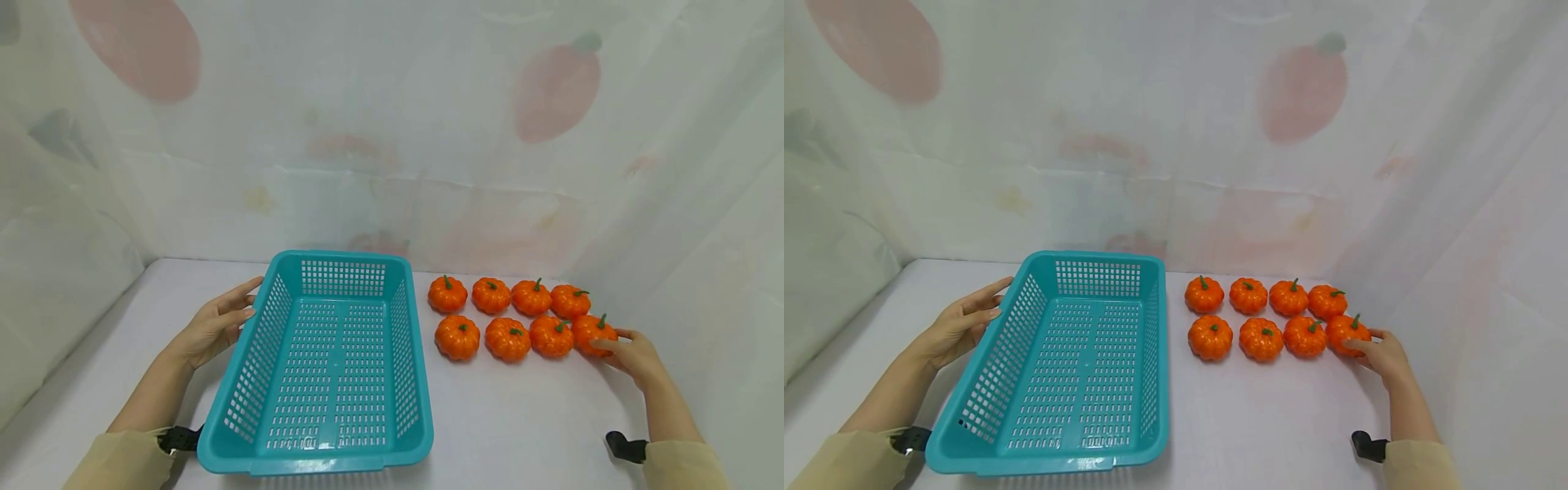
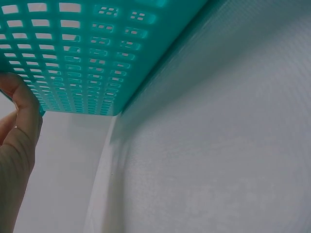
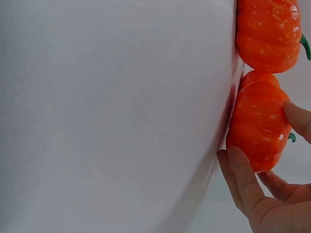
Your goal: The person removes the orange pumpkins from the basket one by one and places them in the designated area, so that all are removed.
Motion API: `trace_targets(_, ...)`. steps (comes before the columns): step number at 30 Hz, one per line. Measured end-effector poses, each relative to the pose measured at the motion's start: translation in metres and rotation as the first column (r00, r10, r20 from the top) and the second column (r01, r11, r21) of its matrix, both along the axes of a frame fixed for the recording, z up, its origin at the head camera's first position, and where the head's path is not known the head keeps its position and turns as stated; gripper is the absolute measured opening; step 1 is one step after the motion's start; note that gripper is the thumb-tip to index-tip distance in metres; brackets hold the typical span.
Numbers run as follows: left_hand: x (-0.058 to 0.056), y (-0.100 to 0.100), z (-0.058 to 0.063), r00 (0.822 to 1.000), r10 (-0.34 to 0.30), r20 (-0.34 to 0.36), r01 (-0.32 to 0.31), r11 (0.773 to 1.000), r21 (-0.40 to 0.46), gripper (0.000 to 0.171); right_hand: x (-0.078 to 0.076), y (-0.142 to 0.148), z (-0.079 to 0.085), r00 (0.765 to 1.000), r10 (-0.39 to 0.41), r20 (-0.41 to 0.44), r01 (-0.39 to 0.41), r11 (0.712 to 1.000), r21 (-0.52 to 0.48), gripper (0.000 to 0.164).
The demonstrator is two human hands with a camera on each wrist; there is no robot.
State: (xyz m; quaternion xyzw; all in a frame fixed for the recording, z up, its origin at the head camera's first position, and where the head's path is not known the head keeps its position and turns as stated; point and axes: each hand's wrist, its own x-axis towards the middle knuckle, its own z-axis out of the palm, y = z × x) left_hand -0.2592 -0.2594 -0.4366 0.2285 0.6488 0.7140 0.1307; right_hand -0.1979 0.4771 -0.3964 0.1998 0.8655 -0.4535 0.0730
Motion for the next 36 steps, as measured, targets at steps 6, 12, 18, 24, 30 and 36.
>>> trace_targets(6,0.000,0.000,-0.001,1.000,-0.003,-0.009,0.003,1.000,0.006,0.064,0.000,0.001,-0.003,1.000,0.005,0.007,-0.005,1.000,0.000,0.093)
trace_targets(12,-0.002,0.000,-0.001,1.000,-0.009,-0.011,0.009,1.000,0.002,0.064,0.000,0.002,-0.003,1.000,0.011,0.007,-0.010,1.000,-0.012,0.097)
trace_targets(18,-0.003,-0.001,-0.001,0.999,-0.039,-0.016,0.039,0.999,0.027,0.063,0.003,0.001,-0.003,1.000,0.020,0.024,-0.019,1.000,-0.017,0.102)
trace_targets(24,-0.003,-0.002,-0.002,0.999,-0.050,-0.011,0.051,0.998,0.043,0.063,0.003,0.002,-0.002,0.999,0.025,0.036,-0.024,1.000,-0.018,0.103)
trace_targets(30,-0.002,-0.001,-0.001,0.998,-0.060,-0.008,0.061,0.996,0.060,0.063,0.002,0.001,-0.001,1.000,0.002,0.029,-0.002,1.000,-0.007,0.101)
trace_targets(36,-0.001,-0.001,0.000,0.998,-0.070,-0.005,0.070,0.995,0.068,0.063,0.002,-0.015,0.003,0.987,-0.157,-0.040,0.162,0.974,0.158,0.100)
